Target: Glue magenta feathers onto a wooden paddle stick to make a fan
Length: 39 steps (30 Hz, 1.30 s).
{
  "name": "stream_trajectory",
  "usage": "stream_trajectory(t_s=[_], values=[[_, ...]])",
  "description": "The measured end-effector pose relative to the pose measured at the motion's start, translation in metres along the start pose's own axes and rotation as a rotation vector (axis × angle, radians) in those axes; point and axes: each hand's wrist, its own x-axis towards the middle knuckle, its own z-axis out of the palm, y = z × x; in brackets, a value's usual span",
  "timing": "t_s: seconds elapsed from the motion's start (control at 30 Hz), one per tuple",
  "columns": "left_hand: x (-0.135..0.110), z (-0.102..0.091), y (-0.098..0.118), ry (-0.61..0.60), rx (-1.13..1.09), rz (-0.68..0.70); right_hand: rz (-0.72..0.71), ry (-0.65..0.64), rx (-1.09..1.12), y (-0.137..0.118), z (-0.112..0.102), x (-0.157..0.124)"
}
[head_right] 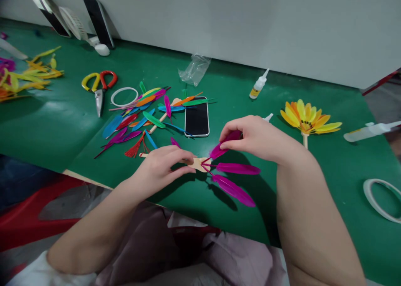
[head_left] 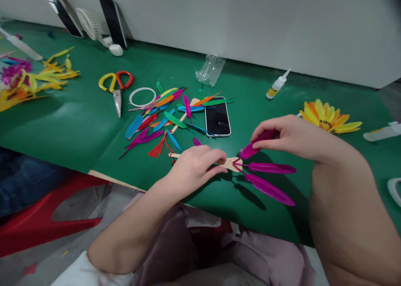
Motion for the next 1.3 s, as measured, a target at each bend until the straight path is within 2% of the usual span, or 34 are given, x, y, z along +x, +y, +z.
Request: stream_trajectory(t_s=[1.3], values=[[0.0003, 0.0, -0.0004, -0.006, 0.015, 0.007, 0.003, -0.004, -0.025, -0.0008, 0.0003, -0.0006]])
